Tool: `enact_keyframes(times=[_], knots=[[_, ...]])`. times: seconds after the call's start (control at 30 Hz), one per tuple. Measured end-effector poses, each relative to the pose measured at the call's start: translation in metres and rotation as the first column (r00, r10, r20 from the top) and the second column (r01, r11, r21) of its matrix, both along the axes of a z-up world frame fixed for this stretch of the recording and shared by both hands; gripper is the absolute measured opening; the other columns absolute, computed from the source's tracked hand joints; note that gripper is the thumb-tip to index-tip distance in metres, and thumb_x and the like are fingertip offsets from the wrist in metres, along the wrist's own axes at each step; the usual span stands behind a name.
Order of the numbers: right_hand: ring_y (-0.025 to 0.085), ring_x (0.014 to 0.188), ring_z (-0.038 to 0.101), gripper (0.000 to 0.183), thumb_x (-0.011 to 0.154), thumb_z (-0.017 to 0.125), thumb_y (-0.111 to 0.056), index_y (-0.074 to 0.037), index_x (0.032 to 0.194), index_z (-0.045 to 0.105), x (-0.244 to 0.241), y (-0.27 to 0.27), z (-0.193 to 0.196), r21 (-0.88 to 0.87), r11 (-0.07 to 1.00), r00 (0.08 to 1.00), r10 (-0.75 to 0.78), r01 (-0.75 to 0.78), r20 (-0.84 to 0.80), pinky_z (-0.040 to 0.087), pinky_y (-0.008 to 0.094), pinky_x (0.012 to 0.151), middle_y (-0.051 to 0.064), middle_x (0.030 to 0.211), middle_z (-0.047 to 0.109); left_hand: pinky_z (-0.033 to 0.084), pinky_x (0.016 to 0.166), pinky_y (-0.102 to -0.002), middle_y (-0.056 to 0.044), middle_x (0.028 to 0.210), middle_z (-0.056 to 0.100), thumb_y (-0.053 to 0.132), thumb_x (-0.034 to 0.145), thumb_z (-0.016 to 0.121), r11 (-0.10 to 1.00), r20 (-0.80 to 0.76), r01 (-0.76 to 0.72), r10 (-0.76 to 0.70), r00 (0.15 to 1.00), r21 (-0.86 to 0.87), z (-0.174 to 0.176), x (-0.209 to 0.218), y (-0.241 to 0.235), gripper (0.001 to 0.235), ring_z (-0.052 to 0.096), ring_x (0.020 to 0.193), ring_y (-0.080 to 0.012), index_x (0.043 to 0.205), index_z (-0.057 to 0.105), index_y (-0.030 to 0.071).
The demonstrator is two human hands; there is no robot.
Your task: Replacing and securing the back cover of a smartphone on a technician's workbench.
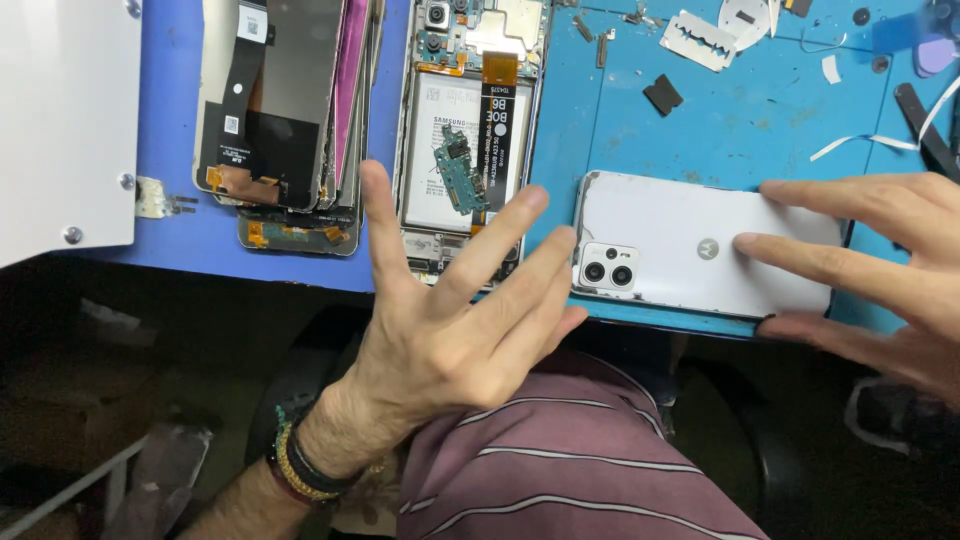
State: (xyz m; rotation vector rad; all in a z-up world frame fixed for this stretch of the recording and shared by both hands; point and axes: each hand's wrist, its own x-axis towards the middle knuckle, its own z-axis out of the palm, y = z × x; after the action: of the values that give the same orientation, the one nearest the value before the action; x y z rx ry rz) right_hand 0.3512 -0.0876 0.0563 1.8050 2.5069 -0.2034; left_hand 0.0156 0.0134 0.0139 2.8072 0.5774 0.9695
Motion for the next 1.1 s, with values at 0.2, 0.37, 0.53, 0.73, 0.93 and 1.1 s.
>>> enact_keyframes(times=[0.2,0.37,0.53,0.73,0.93,1.1], knots=[[0.033,0.122,0.065,0.074,0.053,0.086,-0.036,-0.024,0.125,0.073,-0.003,0.002,0.004,0.025,1.000,0.999,0.006,-0.005,-0.043,0.053,0.048,0.104,0.016,0.146,0.066,0.003,0.110,-0.090,-0.011,0.128,0.063,0.018,0.105,0.088,0.992,-0.087,0.077,-0.086,0.992,-0.101,0.037,0.010,0.026,0.032,0.038,0.144,-0.0318,0.124,0.075,-0.006],[0.030,0.124,0.064,0.075,0.053,0.085,-0.038,-0.027,0.126,0.072,-0.006,0.004,0.007,0.015,1.000,1.000,0.000,0.001,-0.022,0.053,0.048,0.107,0.013,0.147,0.064,-0.001,0.115,-0.088,-0.016,0.135,0.069,0.036,0.102,0.087,0.989,-0.179,0.137,-0.144,0.973,-0.052,0.030,0.023,0.040,0.054,0.041,0.153,-0.0336,0.135,0.074,-0.005],[0.032,0.126,0.062,0.074,0.053,0.085,-0.034,-0.026,0.125,0.072,-0.009,0.005,0.010,0.001,1.000,0.999,-0.013,0.013,-0.048,0.054,0.049,0.108,0.013,0.146,0.063,-0.001,0.115,-0.088,-0.016,0.119,0.063,0.052,0.093,0.090,0.990,-0.218,0.131,-0.137,0.966,-0.043,0.036,0.027,0.051,0.073,0.048,0.147,-0.0404,0.135,0.073,-0.005],[0.032,0.127,0.064,0.071,0.053,0.085,-0.036,-0.026,0.123,0.073,-0.006,0.004,0.006,0.006,1.000,0.999,0.009,-0.008,-0.041,0.054,0.050,0.109,0.015,0.145,0.064,-0.007,0.118,-0.087,-0.015,0.116,0.063,0.061,0.096,0.091,0.992,-0.305,0.126,-0.127,0.944,-0.022,0.035,0.027,0.054,0.074,0.047,0.156,-0.0418,0.131,0.076,-0.002],[0.031,0.127,0.063,0.075,0.051,0.086,-0.038,-0.029,0.125,0.072,-0.004,0.003,0.003,0.000,1.000,1.000,0.003,-0.003,-0.008,0.055,0.049,0.108,0.013,0.147,0.064,-0.007,0.115,-0.089,-0.014,0.107,0.061,0.057,0.091,0.092,0.996,-0.322,0.092,-0.090,0.942,-0.009,0.037,0.032,0.047,0.070,0.048,0.158,-0.0417,0.122,0.077,-0.004],[0.031,0.124,0.064,0.074,0.050,0.087,-0.036,-0.027,0.123,0.073,-0.005,0.002,0.004,0.011,1.000,0.999,-0.010,0.011,-0.049,0.055,0.048,0.107,0.014,0.145,0.065,-0.005,0.111,-0.091,-0.015,0.106,0.057,0.054,0.084,0.088,0.998,-0.343,0.039,-0.054,0.938,-0.050,0.039,0.035,0.037,0.075,0.040,0.157,-0.0396,0.124,0.074,-0.008]])
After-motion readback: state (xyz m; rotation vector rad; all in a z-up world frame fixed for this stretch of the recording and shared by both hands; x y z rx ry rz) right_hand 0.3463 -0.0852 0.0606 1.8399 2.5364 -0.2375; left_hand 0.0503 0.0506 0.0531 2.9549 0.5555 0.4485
